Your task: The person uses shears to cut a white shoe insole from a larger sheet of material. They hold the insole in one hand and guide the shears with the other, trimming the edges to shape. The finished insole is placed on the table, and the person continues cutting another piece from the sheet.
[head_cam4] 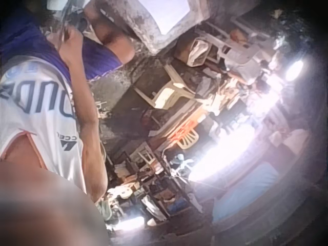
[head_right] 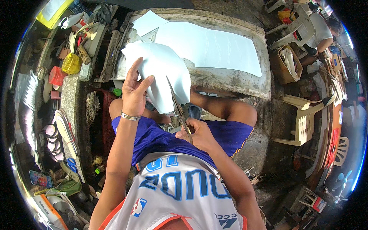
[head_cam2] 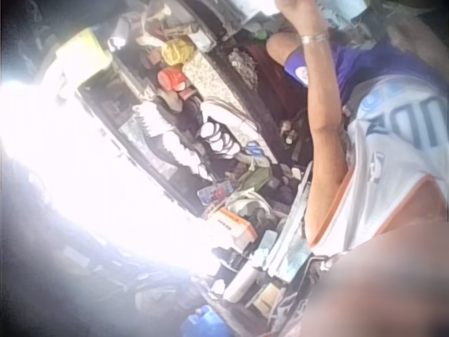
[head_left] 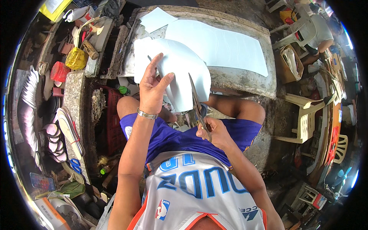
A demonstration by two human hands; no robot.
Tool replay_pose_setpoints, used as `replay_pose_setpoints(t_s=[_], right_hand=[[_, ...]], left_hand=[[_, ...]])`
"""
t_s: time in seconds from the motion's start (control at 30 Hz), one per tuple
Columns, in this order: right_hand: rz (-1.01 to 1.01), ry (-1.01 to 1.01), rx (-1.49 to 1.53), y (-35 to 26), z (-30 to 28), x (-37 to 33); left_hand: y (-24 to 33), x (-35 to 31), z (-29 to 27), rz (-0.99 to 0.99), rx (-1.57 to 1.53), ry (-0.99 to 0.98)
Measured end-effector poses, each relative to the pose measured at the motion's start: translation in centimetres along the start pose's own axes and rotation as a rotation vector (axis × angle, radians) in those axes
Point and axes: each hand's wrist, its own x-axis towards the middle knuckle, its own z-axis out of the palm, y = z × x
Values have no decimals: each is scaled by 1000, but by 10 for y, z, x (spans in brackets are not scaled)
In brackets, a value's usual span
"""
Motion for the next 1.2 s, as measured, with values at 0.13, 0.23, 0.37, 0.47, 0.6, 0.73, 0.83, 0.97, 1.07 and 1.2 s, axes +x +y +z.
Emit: replay_pose_setpoints(t_s=[0.13,0.23,0.37,0.47,0.6,0.73,0.83,0.97,1.07,1.2], right_hand=[[-15,-12,-13,-3,1,6],[-18,-8,-31,-2,1,7],[-44,-9,-43,0,1,8],[-12,1,-73,0,0,8],[-36,11,-115,-4,-1,6],[-29,16,-74,-13,1,3],[-1,8,-31,-21,3,-1],[55,12,-47,-25,4,-1],[46,-12,-28,-22,2,-1],[5,25,-54,-14,4,2]], left_hand=[[5,-4,1,10,46,-13],[7,-6,0,14,51,-28],[7,-7,-1,8,33,-28],[7,-6,-2,9,33,-34],[8,-4,-4,11,30,-47],[10,-3,-5,23,45,-68],[11,-1,-6,0,58,-72],[13,-1,-8,-9,61,-86],[12,-1,-9,-16,49,-90],[11,-1,-10,-17,42,-93]])
